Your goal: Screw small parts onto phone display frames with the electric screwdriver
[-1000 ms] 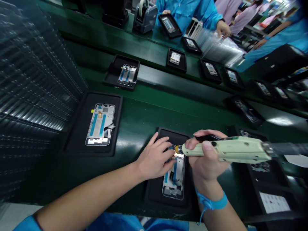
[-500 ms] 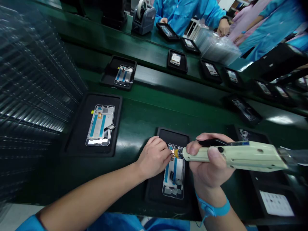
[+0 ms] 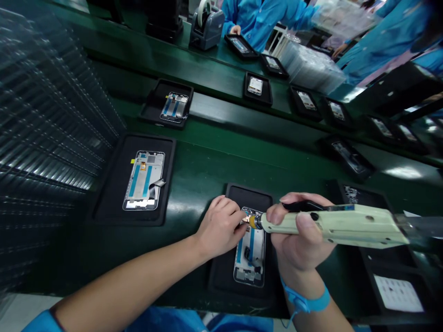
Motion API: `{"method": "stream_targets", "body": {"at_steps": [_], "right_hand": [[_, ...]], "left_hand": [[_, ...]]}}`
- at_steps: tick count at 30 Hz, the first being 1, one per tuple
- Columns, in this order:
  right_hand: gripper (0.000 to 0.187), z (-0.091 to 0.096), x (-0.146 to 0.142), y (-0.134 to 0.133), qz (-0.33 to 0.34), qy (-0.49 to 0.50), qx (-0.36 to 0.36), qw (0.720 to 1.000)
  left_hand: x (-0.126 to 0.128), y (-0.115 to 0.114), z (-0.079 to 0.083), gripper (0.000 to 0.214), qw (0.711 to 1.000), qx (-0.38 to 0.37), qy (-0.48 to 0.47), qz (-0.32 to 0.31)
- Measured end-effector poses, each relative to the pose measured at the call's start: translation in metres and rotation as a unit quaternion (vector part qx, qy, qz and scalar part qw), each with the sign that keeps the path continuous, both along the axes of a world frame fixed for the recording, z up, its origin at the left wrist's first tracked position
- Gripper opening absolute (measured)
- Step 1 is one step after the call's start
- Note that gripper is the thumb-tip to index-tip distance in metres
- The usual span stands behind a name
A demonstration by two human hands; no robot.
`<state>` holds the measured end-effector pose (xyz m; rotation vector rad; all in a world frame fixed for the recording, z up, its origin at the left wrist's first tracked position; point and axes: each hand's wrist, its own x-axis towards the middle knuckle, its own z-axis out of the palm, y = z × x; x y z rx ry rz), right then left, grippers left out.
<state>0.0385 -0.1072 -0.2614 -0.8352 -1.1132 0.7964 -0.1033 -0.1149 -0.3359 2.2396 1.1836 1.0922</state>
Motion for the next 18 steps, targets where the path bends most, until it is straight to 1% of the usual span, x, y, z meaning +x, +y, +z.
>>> {"method": "stream_targets", "body": {"at_steps": [3, 6, 8, 10, 13, 18], "right_hand": [[0.023, -0.001, 0.002, 0.002, -0.021, -0.007, 0.002, 1.000], [0.024, -0.006, 0.004, 0.005, -0.030, -0.017, 0.012, 0.999], [0.023, -0.011, 0.003, 0.007, -0.022, -0.021, 0.011, 0.999], [0.023, -0.016, 0.002, 0.008, -0.013, -0.021, 0.003, 1.000], [0.024, -0.021, 0.000, 0.009, -0.012, -0.018, -0.009, 1.000], [0.023, -0.023, -0.001, 0.010, -0.018, -0.024, -0.019, 0.999]], "left_hand": [[-0.003, -0.002, 0.004, 0.012, 1.000, -0.003, 0.026, 0.006], [-0.006, -0.005, 0.008, 0.016, 0.996, 0.016, 0.079, -0.042], [-0.006, -0.007, 0.008, 0.024, 0.991, 0.008, 0.118, -0.068], [-0.005, -0.009, 0.008, 0.031, 0.987, -0.006, 0.144, -0.077], [-0.004, -0.009, 0.006, 0.032, 0.984, -0.022, 0.156, -0.079], [-0.003, -0.010, 0.005, 0.033, 0.983, -0.044, 0.161, -0.077]]}}
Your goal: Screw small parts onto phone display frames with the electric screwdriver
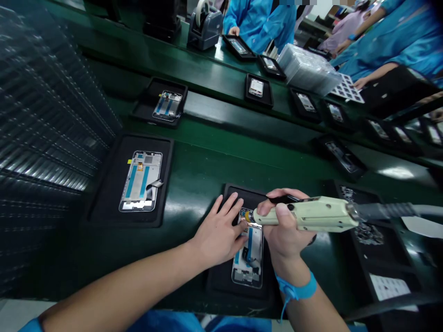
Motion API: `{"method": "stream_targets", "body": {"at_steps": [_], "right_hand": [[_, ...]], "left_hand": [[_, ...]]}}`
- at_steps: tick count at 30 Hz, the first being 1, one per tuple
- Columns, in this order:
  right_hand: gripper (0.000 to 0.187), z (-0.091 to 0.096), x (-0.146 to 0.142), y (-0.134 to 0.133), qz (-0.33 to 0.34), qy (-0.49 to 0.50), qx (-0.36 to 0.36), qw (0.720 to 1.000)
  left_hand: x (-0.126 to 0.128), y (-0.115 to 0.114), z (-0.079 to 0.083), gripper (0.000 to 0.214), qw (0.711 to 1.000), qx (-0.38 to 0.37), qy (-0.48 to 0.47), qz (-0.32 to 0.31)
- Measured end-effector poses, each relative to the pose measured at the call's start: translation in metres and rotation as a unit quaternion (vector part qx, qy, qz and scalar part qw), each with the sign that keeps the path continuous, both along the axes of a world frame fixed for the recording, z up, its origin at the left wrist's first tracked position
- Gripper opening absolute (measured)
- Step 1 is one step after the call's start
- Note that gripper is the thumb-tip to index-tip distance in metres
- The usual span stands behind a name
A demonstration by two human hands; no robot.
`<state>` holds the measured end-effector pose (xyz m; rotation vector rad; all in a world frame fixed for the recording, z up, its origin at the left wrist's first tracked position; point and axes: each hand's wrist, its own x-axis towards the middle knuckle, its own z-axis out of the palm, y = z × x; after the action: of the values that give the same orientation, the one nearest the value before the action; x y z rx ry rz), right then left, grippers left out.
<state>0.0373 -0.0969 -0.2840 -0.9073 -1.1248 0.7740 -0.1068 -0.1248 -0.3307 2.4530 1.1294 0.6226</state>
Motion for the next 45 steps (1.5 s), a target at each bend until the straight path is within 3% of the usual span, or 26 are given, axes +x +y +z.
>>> {"method": "stream_targets", "body": {"at_steps": [23, 27, 29, 32, 33, 35, 38, 41, 45], "right_hand": [[0.021, -0.010, -0.001, -0.003, -0.001, -0.053, -0.019, 0.998], [0.022, 0.000, 0.003, 0.002, -0.026, -0.029, -0.007, 0.999], [0.022, 0.012, 0.010, 0.005, -0.060, -0.006, 0.017, 0.998], [0.023, 0.029, 0.029, 0.007, -0.119, 0.026, 0.053, 0.991], [0.024, 0.033, 0.036, 0.007, -0.135, 0.033, 0.056, 0.989], [0.023, 0.036, 0.051, 0.006, -0.154, 0.041, 0.054, 0.986], [0.020, 0.030, 0.069, 0.005, -0.170, 0.048, 0.054, 0.983], [0.017, 0.022, 0.080, 0.005, -0.197, 0.048, 0.073, 0.977], [0.024, 0.014, 0.085, 0.003, -0.202, 0.061, 0.028, 0.977]], "left_hand": [[0.001, 0.000, -0.003, 0.034, 1.000, -0.001, 0.006, -0.010], [0.000, 0.000, 0.005, 0.038, 1.000, 0.025, -0.011, -0.005], [-0.003, -0.005, 0.014, 0.044, 0.997, 0.036, -0.026, -0.065], [-0.009, -0.022, 0.027, 0.069, 0.972, 0.036, 0.002, -0.231], [-0.009, -0.028, 0.028, 0.075, 0.964, 0.036, 0.026, -0.261], [-0.009, -0.033, 0.026, 0.072, 0.963, 0.037, 0.076, -0.254], [-0.004, -0.007, 0.016, 0.051, 0.980, 0.039, 0.122, -0.155], [0.002, 0.055, 0.016, 0.049, 0.986, 0.049, 0.157, -0.028], [0.008, 0.139, 0.029, 0.032, 0.982, 0.073, 0.164, 0.058]]}}
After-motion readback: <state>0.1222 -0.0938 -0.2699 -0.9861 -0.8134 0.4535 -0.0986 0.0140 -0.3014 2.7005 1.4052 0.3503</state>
